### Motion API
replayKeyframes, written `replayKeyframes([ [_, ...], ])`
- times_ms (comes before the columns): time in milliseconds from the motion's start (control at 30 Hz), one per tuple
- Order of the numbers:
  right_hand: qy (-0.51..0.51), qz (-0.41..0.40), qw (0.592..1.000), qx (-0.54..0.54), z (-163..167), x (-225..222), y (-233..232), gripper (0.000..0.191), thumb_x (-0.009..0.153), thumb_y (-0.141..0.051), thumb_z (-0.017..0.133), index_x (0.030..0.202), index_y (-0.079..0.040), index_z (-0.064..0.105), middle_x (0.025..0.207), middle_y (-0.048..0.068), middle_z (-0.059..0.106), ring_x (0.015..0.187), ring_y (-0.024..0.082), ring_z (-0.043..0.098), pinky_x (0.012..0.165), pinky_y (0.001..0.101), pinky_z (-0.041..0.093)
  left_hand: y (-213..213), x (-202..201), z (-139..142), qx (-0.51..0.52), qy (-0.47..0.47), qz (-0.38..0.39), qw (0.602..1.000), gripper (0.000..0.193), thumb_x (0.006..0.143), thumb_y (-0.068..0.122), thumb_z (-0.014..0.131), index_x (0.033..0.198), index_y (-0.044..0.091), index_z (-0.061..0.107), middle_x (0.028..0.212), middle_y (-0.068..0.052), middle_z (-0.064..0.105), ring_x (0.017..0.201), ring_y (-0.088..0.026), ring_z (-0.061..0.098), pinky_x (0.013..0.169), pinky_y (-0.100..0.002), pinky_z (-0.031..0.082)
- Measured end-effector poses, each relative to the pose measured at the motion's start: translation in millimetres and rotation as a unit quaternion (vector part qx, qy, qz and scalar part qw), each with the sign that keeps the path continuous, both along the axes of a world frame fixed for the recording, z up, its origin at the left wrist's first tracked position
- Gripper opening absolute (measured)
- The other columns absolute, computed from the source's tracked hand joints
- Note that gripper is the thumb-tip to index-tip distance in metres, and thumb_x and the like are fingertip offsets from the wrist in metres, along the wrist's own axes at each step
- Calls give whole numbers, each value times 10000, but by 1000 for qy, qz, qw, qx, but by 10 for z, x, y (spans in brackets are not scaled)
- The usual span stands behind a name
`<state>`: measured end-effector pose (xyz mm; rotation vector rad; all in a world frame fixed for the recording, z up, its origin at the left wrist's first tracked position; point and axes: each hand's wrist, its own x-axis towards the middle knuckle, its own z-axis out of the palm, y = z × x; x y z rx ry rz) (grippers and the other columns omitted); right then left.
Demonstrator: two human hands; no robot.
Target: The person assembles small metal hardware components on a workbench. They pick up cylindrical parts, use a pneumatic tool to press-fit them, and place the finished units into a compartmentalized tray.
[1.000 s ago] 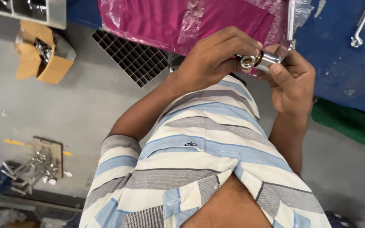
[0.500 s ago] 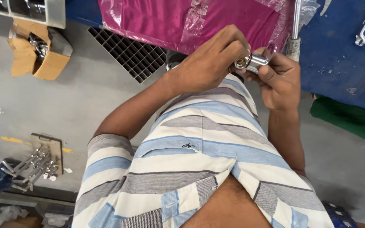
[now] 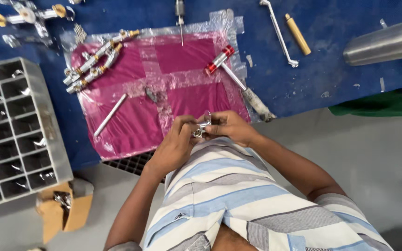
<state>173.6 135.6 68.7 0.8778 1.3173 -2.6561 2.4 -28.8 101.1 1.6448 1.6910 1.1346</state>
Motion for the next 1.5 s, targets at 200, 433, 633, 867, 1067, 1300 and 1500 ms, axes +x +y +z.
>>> replayKeyframes([
  [200,50,-70,984,154,406,-106,-43,355,909,-104,764,1220,35,661,1055,108,699,903,179,676,782,311,554,88,-55,-339,78,-53,62,994,266,946,24,704,1163,50,553,1149,-131,586,1021,-260,612,843,-339,532],
  [433,21,-52,867,495,586,-87,-223,386,897,-88,802,1227,32,641,1024,76,623,919,140,657,794,285,559,342,178,-726,26,-512,107,852,342,1063,393,582,1131,58,575,991,-13,632,862,-82,573,752,-237,475],
  [633,8,-77,874,480,746,54,-175,294,967,-58,820,1195,10,648,1091,56,619,988,123,601,845,275,533,197,133,-760,32,-410,155,898,187,1052,218,611,1129,59,548,942,-4,609,762,-56,515,647,-231,437],
  [867,46,-163,910,379,542,266,-92,298,1028,17,760,1293,14,623,1118,77,684,980,136,677,912,273,582,-83,-152,-594,97,-447,240,856,218,1122,315,555,1167,102,556,883,15,587,671,-54,505,557,-219,397],
  [1067,79,-71,904,413,385,242,-275,311,1045,-22,822,1289,63,649,1128,60,633,1026,107,632,898,219,526,13,293,-391,92,-496,178,845,276,1126,330,587,1202,66,566,965,14,587,768,-52,477,651,-218,397],
  [1300,88,-20,895,437,590,85,-270,391,1028,-96,862,1321,54,652,1159,49,618,1056,115,677,909,228,582,-50,388,-324,118,-393,197,890,313,1146,358,598,1217,54,573,1057,1,557,1008,-74,540,921,-231,475],
  [1500,78,-14,889,452,574,39,-290,385,1015,-83,874,1310,61,674,1122,50,626,963,102,665,810,201,560,-75,338,-293,115,-376,199,898,311,1133,361,595,1185,54,586,1080,-5,532,940,-86,533,853,-249,473],
])
